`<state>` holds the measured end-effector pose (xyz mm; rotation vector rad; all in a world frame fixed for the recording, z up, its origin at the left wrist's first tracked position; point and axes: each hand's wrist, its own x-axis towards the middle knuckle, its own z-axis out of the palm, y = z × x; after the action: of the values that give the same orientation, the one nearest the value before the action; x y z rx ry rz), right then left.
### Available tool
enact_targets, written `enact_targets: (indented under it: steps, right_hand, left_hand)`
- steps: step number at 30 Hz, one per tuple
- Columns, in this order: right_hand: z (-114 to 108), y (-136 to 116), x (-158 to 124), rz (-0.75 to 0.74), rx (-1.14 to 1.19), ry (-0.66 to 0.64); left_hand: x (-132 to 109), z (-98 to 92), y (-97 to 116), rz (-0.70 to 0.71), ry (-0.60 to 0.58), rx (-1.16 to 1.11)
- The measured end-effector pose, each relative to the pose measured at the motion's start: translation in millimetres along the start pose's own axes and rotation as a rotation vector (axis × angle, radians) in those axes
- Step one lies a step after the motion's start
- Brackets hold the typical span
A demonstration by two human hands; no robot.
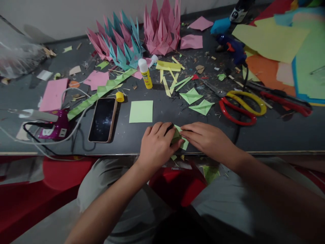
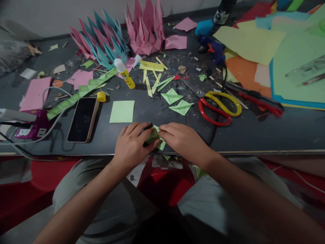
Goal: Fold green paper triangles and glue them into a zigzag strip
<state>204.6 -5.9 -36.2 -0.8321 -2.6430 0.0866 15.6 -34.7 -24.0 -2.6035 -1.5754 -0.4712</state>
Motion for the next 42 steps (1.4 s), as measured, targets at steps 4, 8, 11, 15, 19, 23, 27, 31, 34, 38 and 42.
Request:
enact_targets:
  steps: [4,8,11,15,19,23,27,31,34,38,42]
  right_hand:
    - [1.7,0.4,-0.3,-0.011,0.016,-0.003]
    - [2.5,0.8,0.0,-0.016,0.045,0.008]
    - [2.1,1.7,0.0,-0.022,0.051,0.013]
    - [1.2,2.6,-0.3,-0.02,0.066,-0.008]
    - [0.6,2.7,-0.3,-0.009,0.053,-0.03]
    - [-0.2,2.7,-0.1,-0.017,0.057,-0.026]
    - [-1.4,2.7,0.0,-0.026,0.049,-0.008]
    - [-0.8,3.8,-0.2,-0.038,0.037,-0.028]
    - [-0.5,3.5,0.8,-0.033,0.045,-0.052]
    - [-5.4,-2.2,3.7,-0.001,-0.017,-0.11]
    - [-14.8,-8.9,4.8,0.052,-0.096,-0.095]
  left_hand:
    - [-0.9,2.4,2.5,0.037,0.045,-0.041]
    - [-1.7,5.0,4.9,0.1,0.104,-0.095]
    - [-1.8,5.5,4.6,0.102,0.099,-0.108]
    - [-1.8,6.4,3.2,0.094,0.091,-0.128]
    - [-2.0,7.3,2.7,0.094,0.093,-0.131]
    - [-0.8,5.3,2.6,0.102,0.091,-0.087]
    - [-0.2,2.8,1.9,0.106,0.055,-0.064]
    - [-0.1,3.2,0.9,0.105,0.038,-0.096]
    - [0.7,3.3,1.2,0.102,-0.013,-0.109]
    - [2.8,0.2,3.6,0.061,-0.085,-0.111]
    - [4.5,-3.1,4.5,0.042,-0.114,-0.12]
